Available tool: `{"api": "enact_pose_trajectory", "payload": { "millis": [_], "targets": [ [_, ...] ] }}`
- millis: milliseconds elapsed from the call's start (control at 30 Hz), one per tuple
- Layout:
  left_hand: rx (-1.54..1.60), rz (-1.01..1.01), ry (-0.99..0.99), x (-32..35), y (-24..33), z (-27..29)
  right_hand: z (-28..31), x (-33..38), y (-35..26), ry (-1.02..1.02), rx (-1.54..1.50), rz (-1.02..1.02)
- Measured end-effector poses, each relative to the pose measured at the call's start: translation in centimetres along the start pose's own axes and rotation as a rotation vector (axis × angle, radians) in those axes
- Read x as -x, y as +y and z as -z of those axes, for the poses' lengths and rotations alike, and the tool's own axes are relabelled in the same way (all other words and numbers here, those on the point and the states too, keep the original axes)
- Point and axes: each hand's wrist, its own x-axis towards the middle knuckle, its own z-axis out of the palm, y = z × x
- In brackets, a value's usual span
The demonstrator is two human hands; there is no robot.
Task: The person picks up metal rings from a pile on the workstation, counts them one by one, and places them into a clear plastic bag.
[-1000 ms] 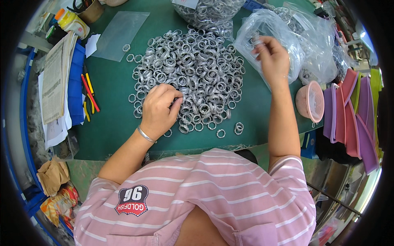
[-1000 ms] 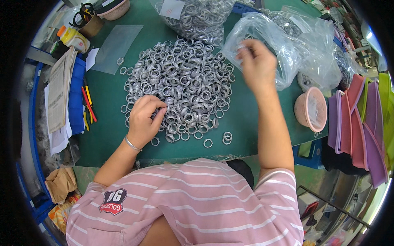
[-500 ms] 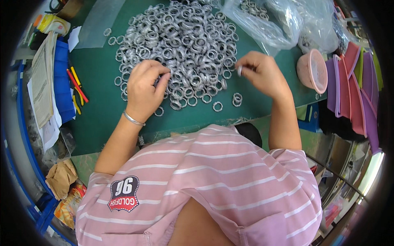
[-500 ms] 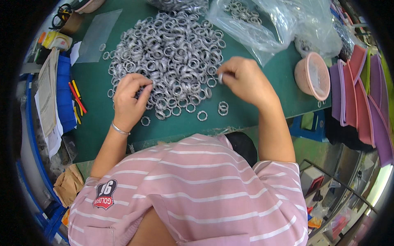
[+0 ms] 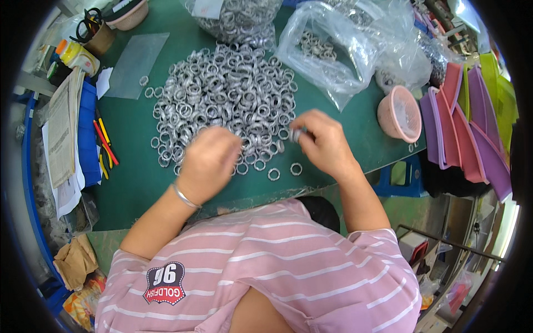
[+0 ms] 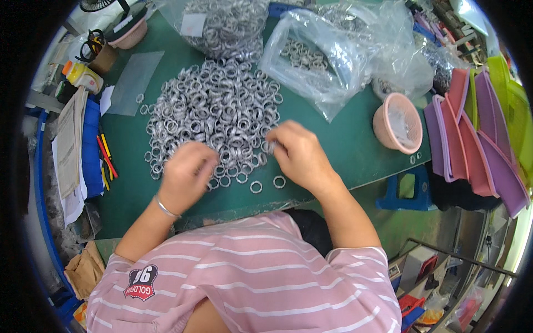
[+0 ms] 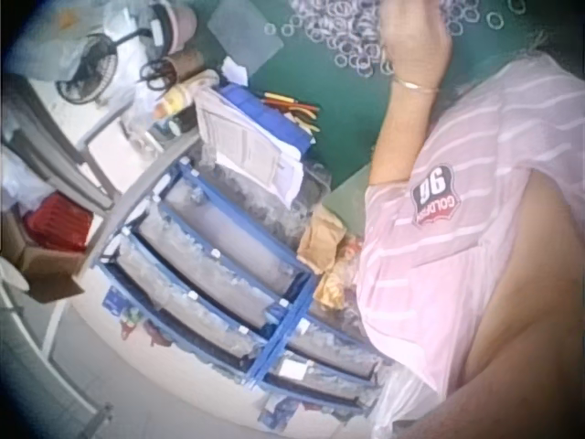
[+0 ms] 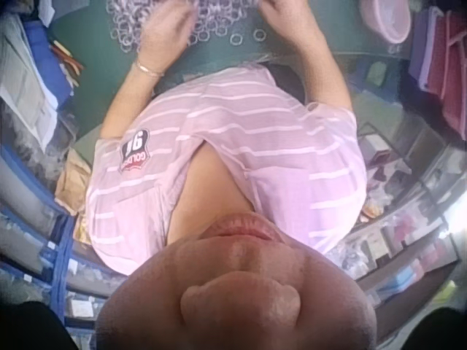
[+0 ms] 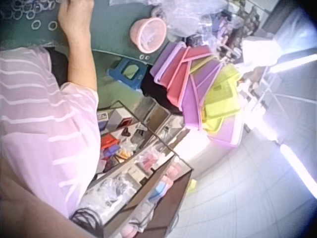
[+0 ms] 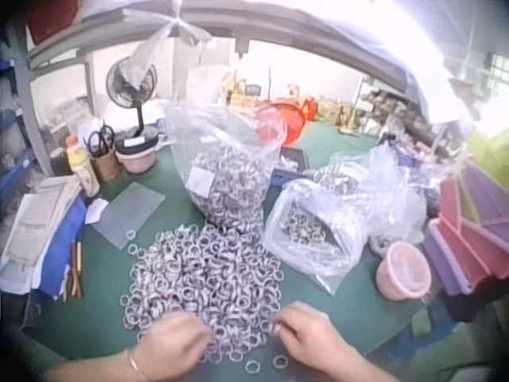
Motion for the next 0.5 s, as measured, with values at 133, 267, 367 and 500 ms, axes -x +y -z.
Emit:
{"api": "enact_pose_trajectory", "payload": {
  "millis": [133, 267, 367, 500],
  "targets": [
    [0.081, -0.281, -0.379, 0.3, 2.3, -3.9, 2.0, -7.9, 3.6, 0.469, 0.359, 0.141],
    [0.009, -0.241, -0.448, 1.6, 2.0, -6.8, 3.6, -10.2, 8.2, 0.509, 0.508, 0.053],
    [0.002, -0.196, -0.403, 2.5, 1.2, -6.7, 3.4, -6.9, 3.7, 0.074, 0.322, -0.024],
    [0.009, -0.126, -0.338, 3.3, 1.3, -5.5, 1.1, -0.3, 0.6, -0.712, 0.285, -0.217]
  ]
}}
